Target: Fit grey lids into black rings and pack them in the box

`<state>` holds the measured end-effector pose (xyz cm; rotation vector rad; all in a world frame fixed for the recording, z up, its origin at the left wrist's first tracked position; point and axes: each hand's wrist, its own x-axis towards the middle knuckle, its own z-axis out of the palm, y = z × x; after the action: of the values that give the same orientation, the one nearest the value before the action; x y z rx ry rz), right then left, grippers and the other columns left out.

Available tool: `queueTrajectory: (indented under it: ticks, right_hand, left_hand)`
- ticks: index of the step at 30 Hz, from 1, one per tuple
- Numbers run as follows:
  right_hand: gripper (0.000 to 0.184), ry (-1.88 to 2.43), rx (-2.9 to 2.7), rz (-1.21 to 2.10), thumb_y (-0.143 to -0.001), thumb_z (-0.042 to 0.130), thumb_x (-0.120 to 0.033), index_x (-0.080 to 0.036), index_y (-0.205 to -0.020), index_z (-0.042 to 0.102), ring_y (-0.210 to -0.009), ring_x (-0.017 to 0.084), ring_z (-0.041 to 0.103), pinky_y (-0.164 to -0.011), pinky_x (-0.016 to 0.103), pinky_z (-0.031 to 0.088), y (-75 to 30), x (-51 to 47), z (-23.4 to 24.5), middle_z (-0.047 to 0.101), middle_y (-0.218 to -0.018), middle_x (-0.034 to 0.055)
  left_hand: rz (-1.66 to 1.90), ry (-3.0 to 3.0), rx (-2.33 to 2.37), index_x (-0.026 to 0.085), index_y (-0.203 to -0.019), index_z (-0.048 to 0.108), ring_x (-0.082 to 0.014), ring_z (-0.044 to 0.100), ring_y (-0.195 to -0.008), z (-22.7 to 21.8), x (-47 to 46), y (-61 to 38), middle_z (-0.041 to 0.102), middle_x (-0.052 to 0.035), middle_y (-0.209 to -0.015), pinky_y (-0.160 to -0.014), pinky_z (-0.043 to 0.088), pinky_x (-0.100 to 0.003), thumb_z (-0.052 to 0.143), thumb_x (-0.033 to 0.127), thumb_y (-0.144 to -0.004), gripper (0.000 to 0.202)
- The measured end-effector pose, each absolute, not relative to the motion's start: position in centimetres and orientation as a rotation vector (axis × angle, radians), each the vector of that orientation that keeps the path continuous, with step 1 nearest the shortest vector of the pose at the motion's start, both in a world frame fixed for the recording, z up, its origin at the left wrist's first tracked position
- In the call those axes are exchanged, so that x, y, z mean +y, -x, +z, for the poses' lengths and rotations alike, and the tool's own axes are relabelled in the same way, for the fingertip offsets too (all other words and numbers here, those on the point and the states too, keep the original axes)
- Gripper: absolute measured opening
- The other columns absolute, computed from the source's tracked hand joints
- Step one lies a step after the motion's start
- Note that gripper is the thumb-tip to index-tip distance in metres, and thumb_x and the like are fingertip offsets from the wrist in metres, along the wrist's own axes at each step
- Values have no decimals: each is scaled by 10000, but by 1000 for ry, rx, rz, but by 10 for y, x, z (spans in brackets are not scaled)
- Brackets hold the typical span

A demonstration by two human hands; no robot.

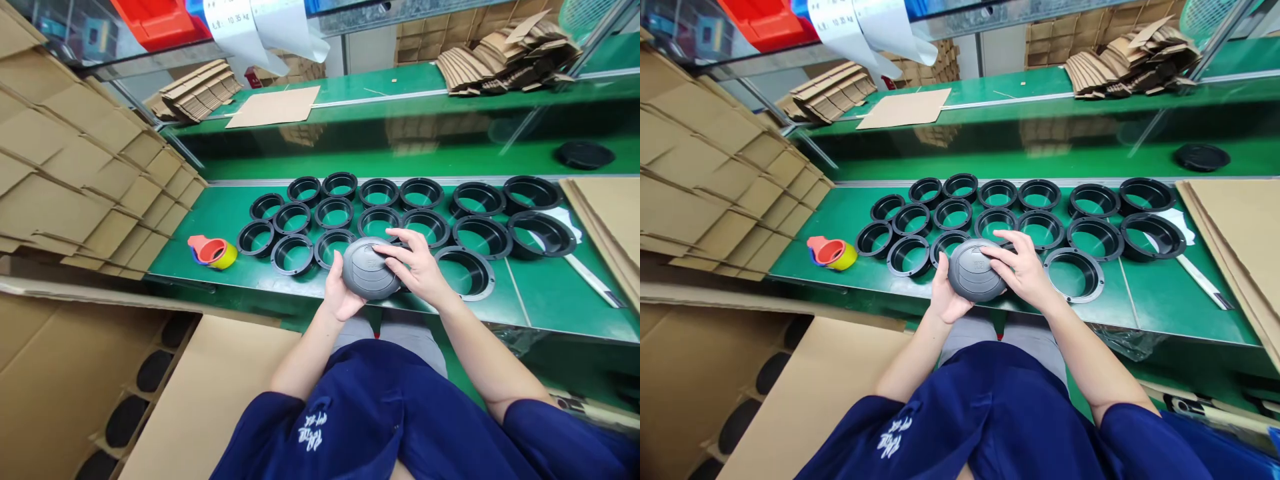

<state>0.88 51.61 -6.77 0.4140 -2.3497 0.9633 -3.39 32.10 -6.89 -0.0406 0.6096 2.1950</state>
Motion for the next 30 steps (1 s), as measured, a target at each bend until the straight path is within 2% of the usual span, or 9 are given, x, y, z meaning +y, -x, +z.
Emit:
queueTrajectory:
  ticks: [4,8,14,20,22,24,27,30]
  right_hand:
    - [419,-507,-2366,887,-1107,420,-465,-238,-1184,764,-1380,342,396,-1173,570,375,-3,519,-66,522,-1448,113]
    - [514,-517,-2370,1007,-1112,353,-520,-233,-1090,779,-1389,336,393,-1196,580,348,-1,518,-60,538,-1441,104]
    - [491,-390,-2250,1384,-1111,348,-542,-275,-1251,735,-1393,300,407,-1170,518,419,-12,521,-54,473,-1498,87]
    - [534,-339,-2293,1305,-1113,295,-563,-282,-1358,678,-1359,308,438,-1162,544,410,-21,525,-59,512,-1458,104]
    - [608,-373,-2341,1162,-1095,258,-628,-273,-1438,615,-1396,336,403,-1181,585,365,-26,522,-63,470,-1510,117]
    - [680,-548,-2424,928,-1052,288,-718,-276,-1494,557,-1458,378,323,-1213,644,273,-33,518,-66,405,-1574,118]
    - [694,-805,-2543,623,-991,494,-735,-300,-1532,503,-1520,426,199,-1222,704,157,-46,508,-68,264,-1659,121]
    - [945,-686,-2643,574,-899,636,-764,-228,-1620,340,-1528,488,111,-1191,743,157,-58,502,-67,49,-1693,200]
  left_hand:
    - [2236,49,743,173,-1257,692,-345,571,-1333,-66,323,33,693,-127,-1297,-1159,433,-537,422,712,-998,656]
    - [2201,40,818,209,-1278,682,-364,572,-1327,-60,328,32,680,-112,-1318,-1130,457,-562,460,754,-962,668]
    - [2207,-8,809,198,-1282,668,-372,603,-1291,-53,333,34,700,-135,-1265,-1102,470,-594,361,776,-976,723]
    - [2178,29,800,184,-1334,626,-375,641,-1241,-50,336,35,716,-170,-1216,-1085,470,-623,288,755,-999,743]
    - [2176,79,796,172,-1347,624,-363,633,-1256,-51,336,34,712,-165,-1236,-1092,481,-595,278,739,-1011,745]
    - [2177,130,794,146,-1332,640,-340,614,-1286,-51,335,31,705,-156,-1266,-1112,491,-532,277,725,-1021,751]
    - [2133,141,796,114,-1303,665,-322,583,-1326,-52,332,20,682,-152,-1323,-1138,487,-454,313,740,-1008,776]
    - [2053,92,814,151,-1359,640,-318,535,-1380,-55,331,3,637,-130,-1407,-1174,452,-452,370,731,-1002,732]
